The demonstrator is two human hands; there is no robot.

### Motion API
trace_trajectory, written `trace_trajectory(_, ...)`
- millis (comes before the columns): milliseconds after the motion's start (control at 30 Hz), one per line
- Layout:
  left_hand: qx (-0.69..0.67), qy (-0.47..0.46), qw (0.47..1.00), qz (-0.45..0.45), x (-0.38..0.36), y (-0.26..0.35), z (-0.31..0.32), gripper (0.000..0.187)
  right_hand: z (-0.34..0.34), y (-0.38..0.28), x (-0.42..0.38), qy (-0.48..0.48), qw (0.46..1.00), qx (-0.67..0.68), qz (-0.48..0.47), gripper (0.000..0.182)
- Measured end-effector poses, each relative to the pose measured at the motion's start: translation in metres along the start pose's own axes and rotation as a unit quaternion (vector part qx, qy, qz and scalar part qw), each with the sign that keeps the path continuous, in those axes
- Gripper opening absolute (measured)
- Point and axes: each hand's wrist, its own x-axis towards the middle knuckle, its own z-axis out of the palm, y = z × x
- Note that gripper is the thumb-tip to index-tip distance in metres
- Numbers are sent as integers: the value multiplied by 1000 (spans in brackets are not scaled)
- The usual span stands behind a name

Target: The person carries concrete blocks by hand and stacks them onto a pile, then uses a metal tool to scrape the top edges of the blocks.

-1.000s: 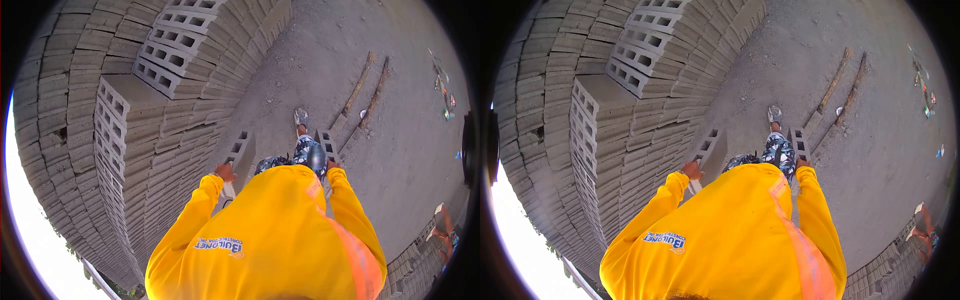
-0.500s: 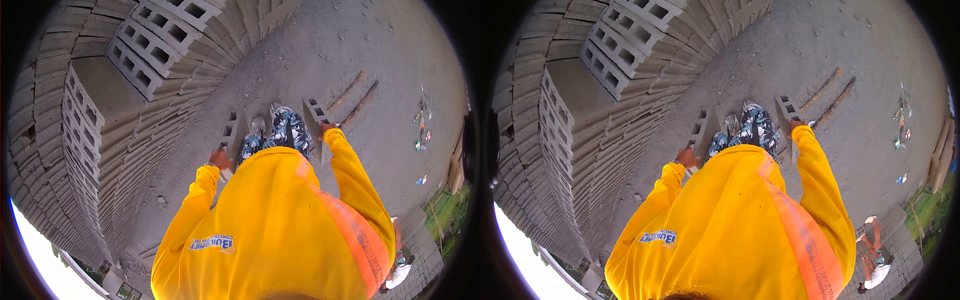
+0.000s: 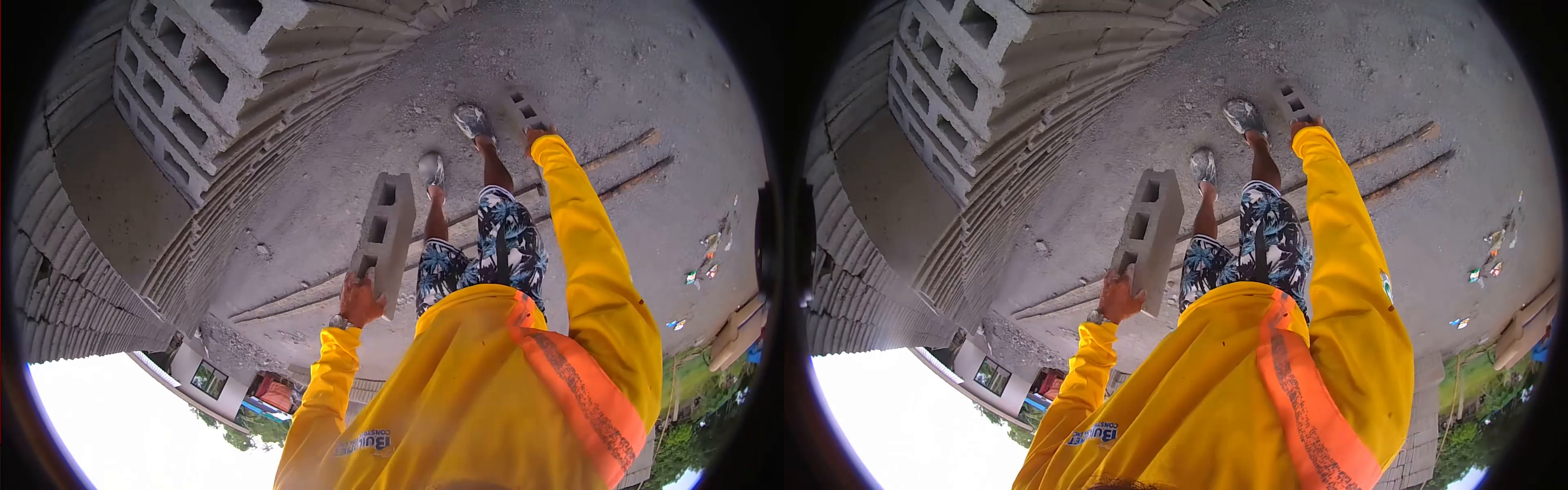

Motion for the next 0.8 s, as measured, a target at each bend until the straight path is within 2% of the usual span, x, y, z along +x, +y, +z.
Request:
trace_trajectory(33, -6, 6, 1000, 1, -4, 4, -2, 77, -1, -2, 37, 21, 1000, 16, 5, 57)
trace_trajectory(100, -70, -10, 997, -21, -19, 24, -4, 75, -47, -14, 6, -1, 998, -36, -44, 56)
trace_trajectory(167, -82, 35, 996, -5, -8, 33, -19, 75, -51, -27, 16, 53, 999, -5, 1, 53)
trace_trajectory(267, -99, 53, 994, 7, -9, 57, -33, 71, -66, -39, 3, -6, 991, -104, -79, 49)
trace_trajectory(367, -104, 114, 988, 30, -10, 78, -40, 67, -54, -67, -43, 163, 964, -172, -123, 51)
trace_trajectory(433, -125, 125, 984, 21, -15, 89, -44, 67, -57, -109, -92, 198, 951, -14, -236, 58)
trace_trajectory(500, -155, 116, 981, 19, -31, 99, -51, 68, -62, -155, -161, 183, 920, 7, -348, 65)
trace_trajectory(567, -165, 138, 976, 21, -42, 101, -49, 68, -58, -198, -206, 177, 900, -55, -394, 70)
trace_trajectory(667, -176, 169, 970, 8, -77, 109, -32, 67, -54, -244, -234, 31, 912, -202, -356, 75)
trace_trajectory(767, -209, 170, 963, -9, -114, 111, -23, 67, -35, -272, -243, -26, 909, -222, -352, 57)
trace_trajectory(800, -226, 171, 959, -23, -124, 112, -17, 65, -33, -277, -260, -4, 909, -190, -371, 51)
